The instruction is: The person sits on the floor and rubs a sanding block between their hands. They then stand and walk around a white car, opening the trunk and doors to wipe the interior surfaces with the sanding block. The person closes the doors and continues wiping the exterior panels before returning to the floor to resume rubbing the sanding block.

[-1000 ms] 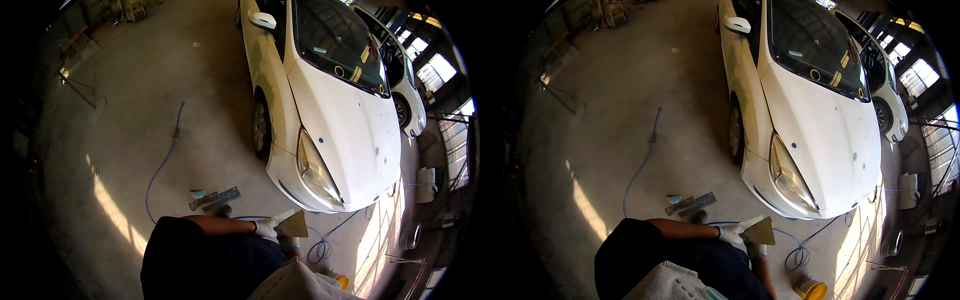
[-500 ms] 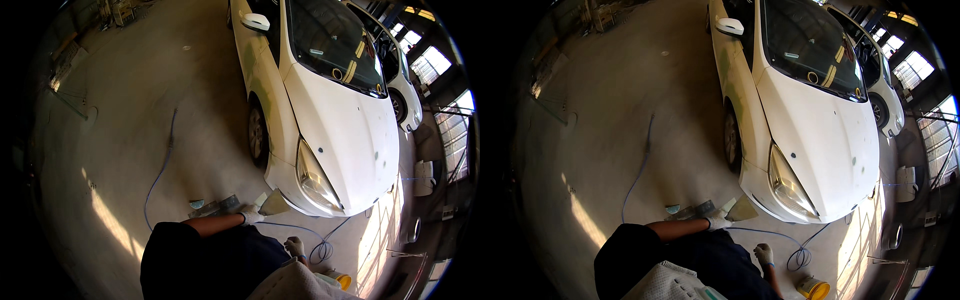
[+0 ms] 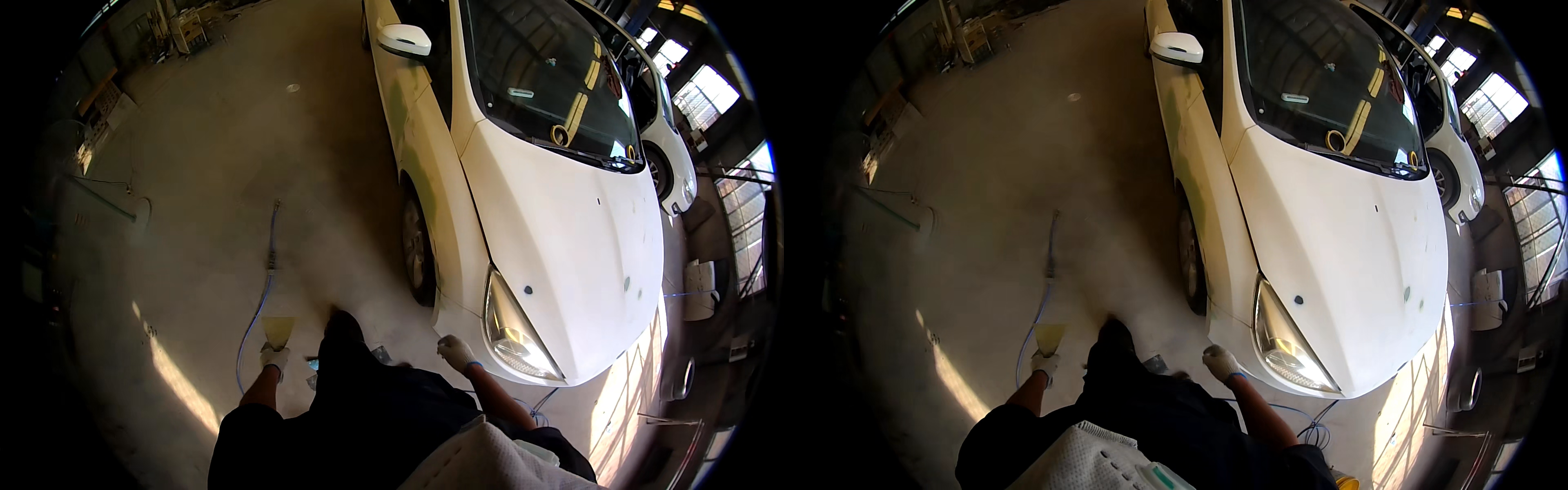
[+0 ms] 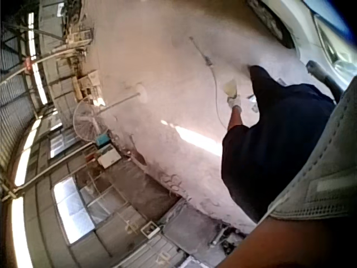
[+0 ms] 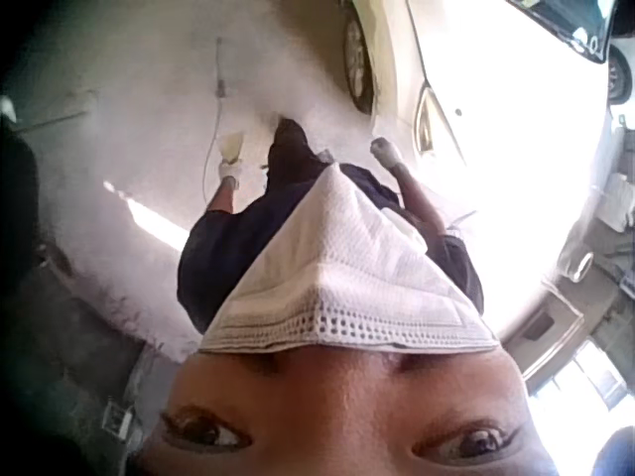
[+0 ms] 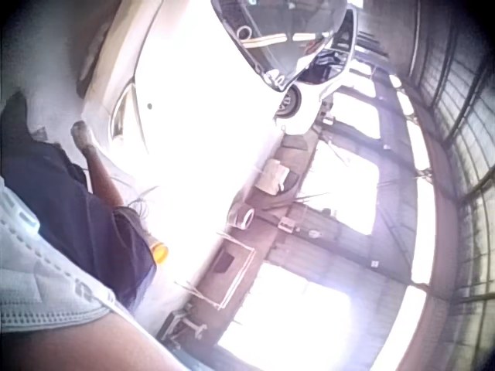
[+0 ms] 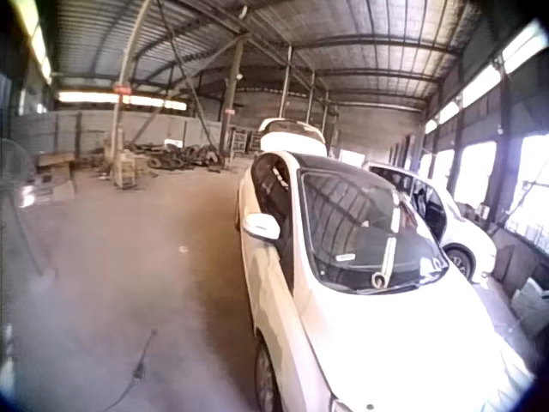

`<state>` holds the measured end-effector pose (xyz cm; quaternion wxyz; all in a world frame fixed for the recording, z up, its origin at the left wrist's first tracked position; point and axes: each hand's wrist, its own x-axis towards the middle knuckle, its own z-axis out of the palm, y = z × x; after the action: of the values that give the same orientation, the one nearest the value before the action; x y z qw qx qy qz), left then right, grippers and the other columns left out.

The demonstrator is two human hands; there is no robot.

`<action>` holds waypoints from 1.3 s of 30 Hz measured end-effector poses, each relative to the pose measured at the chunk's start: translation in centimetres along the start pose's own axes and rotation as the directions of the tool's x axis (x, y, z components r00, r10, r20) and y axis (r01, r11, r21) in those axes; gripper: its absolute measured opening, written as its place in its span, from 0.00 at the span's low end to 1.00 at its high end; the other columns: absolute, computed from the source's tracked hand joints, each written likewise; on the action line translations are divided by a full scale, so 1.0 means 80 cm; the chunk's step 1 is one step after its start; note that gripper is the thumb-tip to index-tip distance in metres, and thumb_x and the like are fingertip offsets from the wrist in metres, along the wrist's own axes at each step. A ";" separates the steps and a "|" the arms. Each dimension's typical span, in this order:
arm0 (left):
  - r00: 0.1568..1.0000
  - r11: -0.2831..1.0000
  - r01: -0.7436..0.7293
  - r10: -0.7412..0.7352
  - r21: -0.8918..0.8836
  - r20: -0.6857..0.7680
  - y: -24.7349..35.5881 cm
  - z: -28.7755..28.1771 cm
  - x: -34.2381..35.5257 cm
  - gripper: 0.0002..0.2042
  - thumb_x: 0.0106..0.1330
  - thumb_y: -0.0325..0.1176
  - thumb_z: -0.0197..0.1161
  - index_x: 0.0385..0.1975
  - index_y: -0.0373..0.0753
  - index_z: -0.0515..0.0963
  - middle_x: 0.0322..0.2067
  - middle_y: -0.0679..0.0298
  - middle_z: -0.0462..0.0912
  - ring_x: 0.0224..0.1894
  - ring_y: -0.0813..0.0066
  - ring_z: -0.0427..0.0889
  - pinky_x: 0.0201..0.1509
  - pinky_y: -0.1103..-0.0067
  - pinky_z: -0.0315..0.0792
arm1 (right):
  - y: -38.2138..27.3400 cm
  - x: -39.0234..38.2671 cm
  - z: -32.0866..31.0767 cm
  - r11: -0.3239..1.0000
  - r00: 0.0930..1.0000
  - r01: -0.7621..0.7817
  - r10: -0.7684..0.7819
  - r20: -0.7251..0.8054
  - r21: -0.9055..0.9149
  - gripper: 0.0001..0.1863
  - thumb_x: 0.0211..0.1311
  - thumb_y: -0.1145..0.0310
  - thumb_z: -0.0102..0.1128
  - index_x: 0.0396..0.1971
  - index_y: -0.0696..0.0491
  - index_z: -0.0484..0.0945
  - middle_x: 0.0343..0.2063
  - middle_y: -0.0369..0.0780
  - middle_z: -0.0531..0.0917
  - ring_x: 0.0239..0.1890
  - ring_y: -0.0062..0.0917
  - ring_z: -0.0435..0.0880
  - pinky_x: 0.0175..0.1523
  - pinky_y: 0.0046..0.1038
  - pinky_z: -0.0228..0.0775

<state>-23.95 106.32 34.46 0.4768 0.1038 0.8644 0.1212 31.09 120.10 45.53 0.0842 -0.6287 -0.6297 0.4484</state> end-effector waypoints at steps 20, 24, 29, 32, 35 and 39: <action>0.978 0.987 -0.139 0.149 0.077 -0.145 0.483 -0.336 0.419 0.25 0.49 0.50 0.69 0.43 0.37 0.85 0.40 0.49 0.88 0.47 0.51 0.86 0.51 0.63 0.77 | -0.368 0.688 0.063 0.910 0.962 -0.014 0.125 0.242 -0.414 0.14 0.59 0.63 0.60 0.38 0.56 0.84 0.31 0.49 0.87 0.37 0.38 0.88 0.45 0.35 0.78; 0.960 0.963 -0.206 0.233 0.171 -0.157 0.661 -0.362 0.473 0.25 0.49 0.49 0.70 0.42 0.36 0.85 0.38 0.49 0.88 0.44 0.53 0.87 0.49 0.63 0.77 | -0.418 0.864 0.046 0.924 0.971 -0.023 0.111 0.211 -0.381 0.17 0.59 0.58 0.59 0.40 0.54 0.84 0.37 0.51 0.87 0.44 0.46 0.85 0.52 0.42 0.75; 0.913 0.951 -0.302 0.309 0.067 -0.267 0.758 -0.420 0.540 0.22 0.49 0.46 0.71 0.40 0.36 0.84 0.36 0.50 0.88 0.43 0.54 0.88 0.48 0.65 0.78 | -0.629 1.167 0.017 0.876 0.947 0.111 0.050 0.317 -0.470 0.20 0.62 0.56 0.54 0.42 0.57 0.83 0.46 0.54 0.84 0.51 0.49 0.81 0.57 0.44 0.72; 0.939 0.951 -0.282 0.247 -0.128 -0.239 0.859 -0.371 0.562 0.20 0.51 0.40 0.72 0.42 0.36 0.84 0.35 0.53 0.89 0.42 0.59 0.88 0.47 0.67 0.79 | -0.707 1.360 -0.073 0.821 0.960 0.260 -0.160 0.232 -0.509 0.16 0.65 0.59 0.51 0.41 0.55 0.80 0.44 0.53 0.84 0.49 0.51 0.82 0.54 0.46 0.73; 0.945 0.983 -0.185 0.174 -0.012 -0.275 0.878 -0.382 0.631 0.20 0.54 0.40 0.74 0.45 0.37 0.83 0.36 0.55 0.89 0.42 0.63 0.88 0.47 0.69 0.79 | -0.851 1.543 -0.107 0.898 0.957 0.272 -0.289 0.003 -0.346 0.14 0.65 0.62 0.53 0.40 0.56 0.79 0.41 0.53 0.85 0.46 0.51 0.83 0.52 0.47 0.74; 0.978 0.992 0.022 0.005 0.126 -0.207 0.943 -0.404 0.759 0.22 0.54 0.42 0.76 0.45 0.37 0.82 0.38 0.56 0.89 0.42 0.64 0.88 0.47 0.69 0.79 | -0.951 1.757 -0.136 0.973 0.973 0.183 -0.199 -0.113 -0.139 0.17 0.63 0.63 0.56 0.49 0.55 0.78 0.41 0.52 0.86 0.48 0.46 0.84 0.55 0.44 0.74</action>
<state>-78.42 192.24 25.86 0.3772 0.1172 0.9157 0.0736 -43.51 261.69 38.55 0.1264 -0.5962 -0.7081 0.3565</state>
